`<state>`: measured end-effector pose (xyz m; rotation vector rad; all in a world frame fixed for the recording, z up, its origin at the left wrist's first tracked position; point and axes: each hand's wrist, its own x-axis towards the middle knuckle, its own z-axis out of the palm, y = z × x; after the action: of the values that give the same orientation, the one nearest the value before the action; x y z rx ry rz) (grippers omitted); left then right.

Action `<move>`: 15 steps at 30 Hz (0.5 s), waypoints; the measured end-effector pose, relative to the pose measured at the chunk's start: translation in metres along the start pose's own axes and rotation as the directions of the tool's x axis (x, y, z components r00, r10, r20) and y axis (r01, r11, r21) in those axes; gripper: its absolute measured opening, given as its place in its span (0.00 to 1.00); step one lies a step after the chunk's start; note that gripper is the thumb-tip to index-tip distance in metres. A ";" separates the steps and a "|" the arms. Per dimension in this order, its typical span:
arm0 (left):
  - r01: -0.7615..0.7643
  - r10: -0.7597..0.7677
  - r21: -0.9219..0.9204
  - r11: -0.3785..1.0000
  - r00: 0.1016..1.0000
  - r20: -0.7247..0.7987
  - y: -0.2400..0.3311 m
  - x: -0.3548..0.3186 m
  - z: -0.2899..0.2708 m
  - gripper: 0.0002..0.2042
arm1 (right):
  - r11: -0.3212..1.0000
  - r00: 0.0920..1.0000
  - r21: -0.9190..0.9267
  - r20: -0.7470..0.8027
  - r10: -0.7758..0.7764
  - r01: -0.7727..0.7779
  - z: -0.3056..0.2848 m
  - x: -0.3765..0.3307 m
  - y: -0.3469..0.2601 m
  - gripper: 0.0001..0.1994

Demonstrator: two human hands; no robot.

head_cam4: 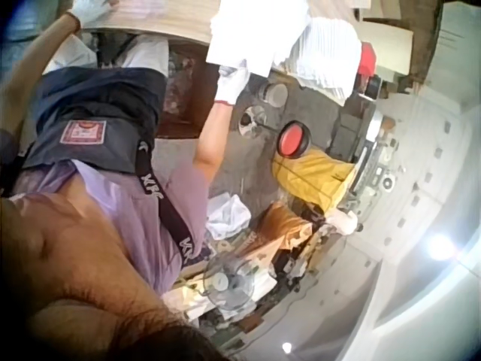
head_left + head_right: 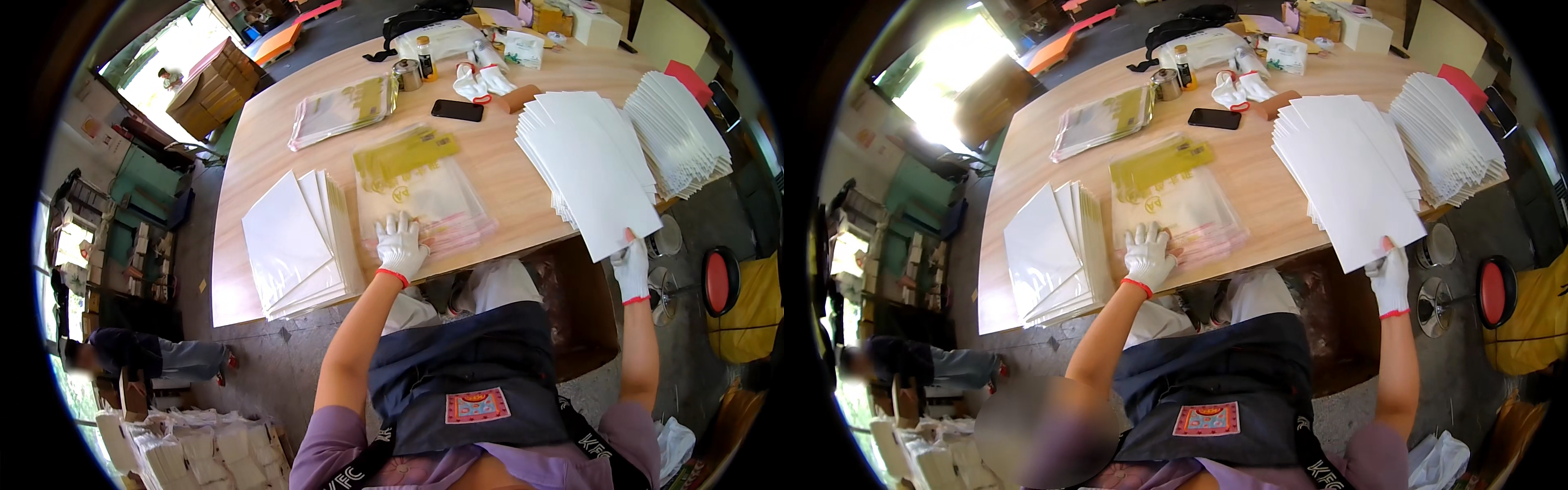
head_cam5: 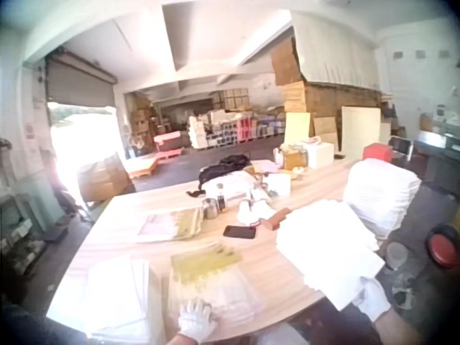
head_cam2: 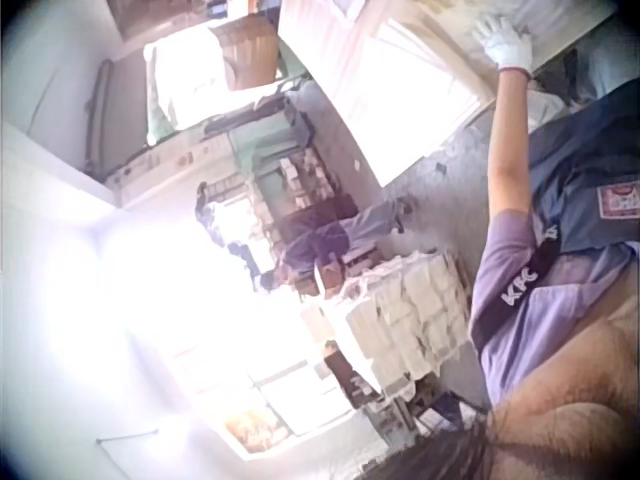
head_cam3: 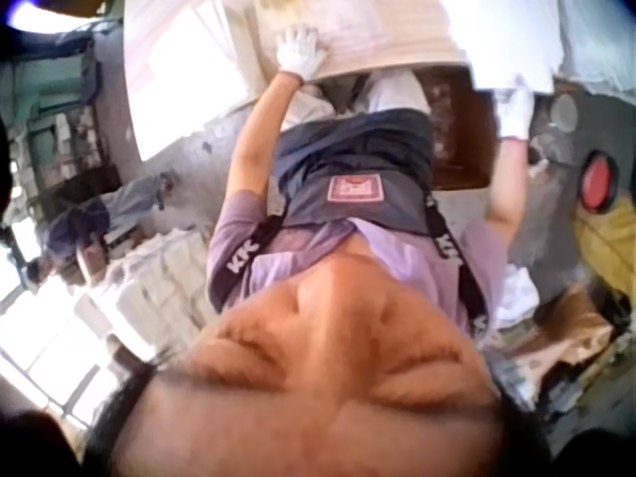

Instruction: The person repeatedly picks up white rectangular sheets from a stack on a table and places them into clear plastic sleeves. The person wears white gloves and a purple shirt with a KFC logo. The process involves sliding the paper into the sleeve and stacking the completed units on the table.

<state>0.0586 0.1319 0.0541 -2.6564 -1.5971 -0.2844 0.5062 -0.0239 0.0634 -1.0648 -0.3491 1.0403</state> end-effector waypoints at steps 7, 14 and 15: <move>0.015 -0.017 0.008 1.000 0.972 0.234 0.016 0.000 -0.019 0.14 | 0.999 0.988 -0.028 0.151 0.025 -0.021 0.048 -0.066 -0.009 0.26; 0.040 -0.025 -0.230 0.972 0.997 0.071 -0.012 -0.001 0.012 0.14 | 0.904 0.839 -0.204 0.341 0.425 -0.375 0.062 -0.125 0.038 0.26; 0.022 -0.019 -0.274 0.961 1.000 0.015 -0.014 -0.006 0.013 0.14 | 0.892 0.832 -0.199 0.324 0.450 -0.405 0.063 -0.129 0.042 0.28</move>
<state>0.0451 0.1347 0.0391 -2.8449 -1.7039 -0.5287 0.3756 -0.0927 0.0877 -1.0838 -0.4896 1.6514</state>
